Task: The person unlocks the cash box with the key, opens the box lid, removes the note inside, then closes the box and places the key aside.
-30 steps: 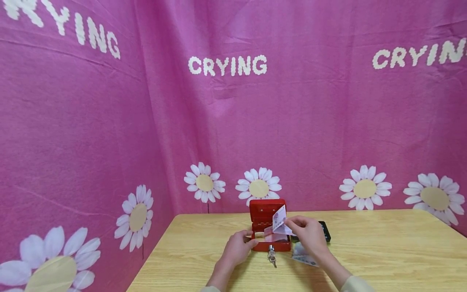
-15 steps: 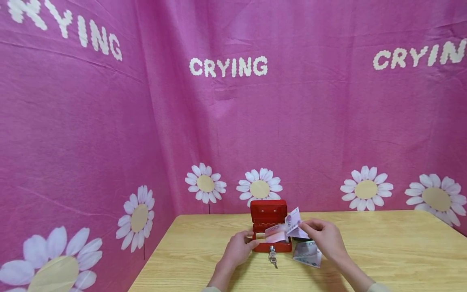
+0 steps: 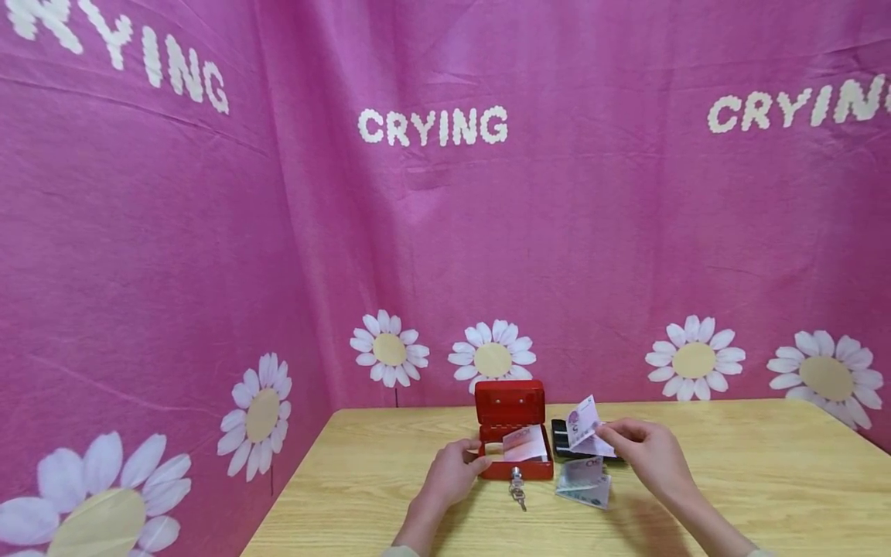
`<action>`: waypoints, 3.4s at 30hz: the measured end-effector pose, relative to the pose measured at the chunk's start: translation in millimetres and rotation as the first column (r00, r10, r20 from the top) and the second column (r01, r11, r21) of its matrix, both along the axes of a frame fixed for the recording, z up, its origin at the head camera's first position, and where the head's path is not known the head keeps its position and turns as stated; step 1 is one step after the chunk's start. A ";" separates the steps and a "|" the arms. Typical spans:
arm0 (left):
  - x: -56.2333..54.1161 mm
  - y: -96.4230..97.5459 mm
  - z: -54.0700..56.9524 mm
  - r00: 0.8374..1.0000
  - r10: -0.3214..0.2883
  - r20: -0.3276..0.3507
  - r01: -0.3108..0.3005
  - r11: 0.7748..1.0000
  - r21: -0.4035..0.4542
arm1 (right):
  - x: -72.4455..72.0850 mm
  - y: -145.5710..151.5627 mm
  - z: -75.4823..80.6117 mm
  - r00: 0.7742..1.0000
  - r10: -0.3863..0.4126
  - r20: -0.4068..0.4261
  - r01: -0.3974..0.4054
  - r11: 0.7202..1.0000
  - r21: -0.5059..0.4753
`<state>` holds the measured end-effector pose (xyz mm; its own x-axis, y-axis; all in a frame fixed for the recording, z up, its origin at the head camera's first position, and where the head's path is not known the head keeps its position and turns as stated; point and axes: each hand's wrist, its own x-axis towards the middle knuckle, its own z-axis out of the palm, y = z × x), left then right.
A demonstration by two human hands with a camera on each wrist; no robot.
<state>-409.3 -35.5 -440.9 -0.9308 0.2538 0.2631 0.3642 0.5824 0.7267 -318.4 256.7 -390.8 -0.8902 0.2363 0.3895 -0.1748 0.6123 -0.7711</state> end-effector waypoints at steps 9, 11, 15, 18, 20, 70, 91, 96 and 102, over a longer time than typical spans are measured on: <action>0.5 -1.8 -0.5 1.000 0.009 0.005 -0.009 1.000 -0.008 | 6.7 18.9 -7.2 1.000 0.003 0.001 -0.003 0.999 0.037; 0.7 -2.2 -0.2 1.000 0.008 -0.004 -0.008 1.000 -0.008 | 8.0 23.3 -8.3 1.000 0.004 0.015 -0.005 0.999 0.039; 0.8 -2.5 -0.1 1.000 0.001 -0.018 -0.001 1.000 0.001 | 11.3 32.6 -10.6 0.998 0.003 0.056 -0.006 0.999 0.046; 0.1 -2.5 -0.7 1.000 -0.001 -0.022 0.001 1.000 0.002 | 13.7 40.0 -12.0 0.997 -0.003 0.079 -0.002 0.998 0.060; -0.1 -2.3 -1.0 1.000 0.002 -0.025 -0.002 1.000 -0.004 | 15.0 44.3 -12.7 0.996 -0.009 0.086 0.003 0.997 0.072; -0.7 1.7 0.3 0.998 0.043 0.053 -0.042 0.999 -0.020 | 9.0 77.0 -31.7 0.938 -0.025 0.345 -0.040 0.983 0.177; -2.5 1.4 -0.4 0.999 0.026 0.040 -0.026 1.000 -0.009 | 6.9 27.0 -6.2 0.999 0.024 0.034 -0.034 0.941 0.337; -3.3 2.7 0.3 0.998 0.033 0.053 -0.032 0.999 -0.006 | 2.5 14.6 -3.6 0.999 0.041 0.032 -0.050 0.940 0.337; -2.8 3.1 1.2 0.996 0.050 0.079 -0.049 0.999 -0.011 | -4.2 2.8 -1.8 0.997 0.073 0.033 -0.080 0.944 0.321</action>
<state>-412.1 -32.3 -439.7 -0.9601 0.2087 0.1863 0.2764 0.6048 0.7469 -322.6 259.5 -392.6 -0.9093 0.0322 0.4149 -0.2173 0.8136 -0.5393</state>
